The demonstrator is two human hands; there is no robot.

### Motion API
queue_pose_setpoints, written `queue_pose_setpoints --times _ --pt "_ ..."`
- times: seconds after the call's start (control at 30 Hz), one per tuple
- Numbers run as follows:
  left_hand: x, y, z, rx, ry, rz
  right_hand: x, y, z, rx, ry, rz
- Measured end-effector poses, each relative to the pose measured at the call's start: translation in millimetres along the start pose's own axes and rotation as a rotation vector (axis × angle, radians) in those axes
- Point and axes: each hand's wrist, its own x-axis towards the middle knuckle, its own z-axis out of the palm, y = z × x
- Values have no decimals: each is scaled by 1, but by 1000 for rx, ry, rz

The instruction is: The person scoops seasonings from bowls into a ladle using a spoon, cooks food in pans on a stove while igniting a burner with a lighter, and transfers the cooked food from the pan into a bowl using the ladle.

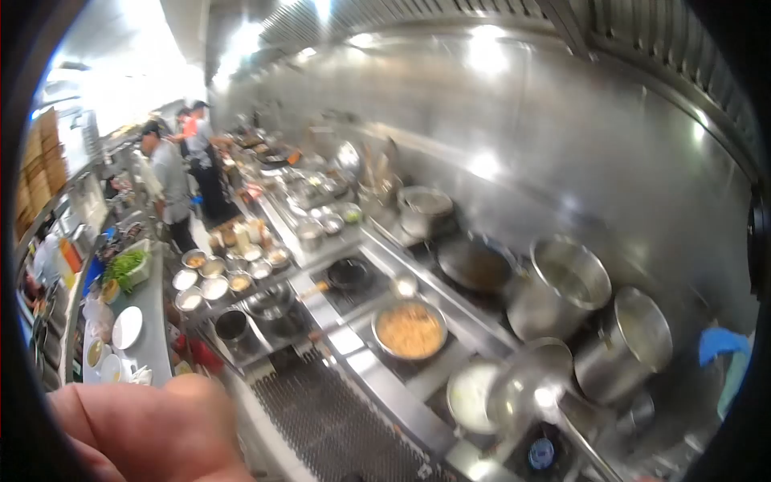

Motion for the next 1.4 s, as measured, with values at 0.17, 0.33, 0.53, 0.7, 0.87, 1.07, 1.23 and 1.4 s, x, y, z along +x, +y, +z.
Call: queue_pose_setpoints --times 0.17,0.33,0.53,0.7,0.87,1.07,1.23,1.4 --pt "-5 4 21 -37 -18 -74 121 46 217 347 180 104" --pt "16 3 25 -46 4 -16 197 100 321 299 393 -121" --pt "32 29 41 -81 28 -49 214 64 303 296 358 68" --pt "13 57 66 -119 24 -33 244 65 315 300 384 56" --pt "14 74 77 -92 -130 -109 258 55 297 234 303 49" --pt "22 110 73 -131 -318 -225 280 61 314 311 302 -140" --pt "37 143 68 -127 -369 -270 268 53 305 840 -191 94" --pt "45 162 72 -142 -391 -290 261 51 284 1406 -666 382"
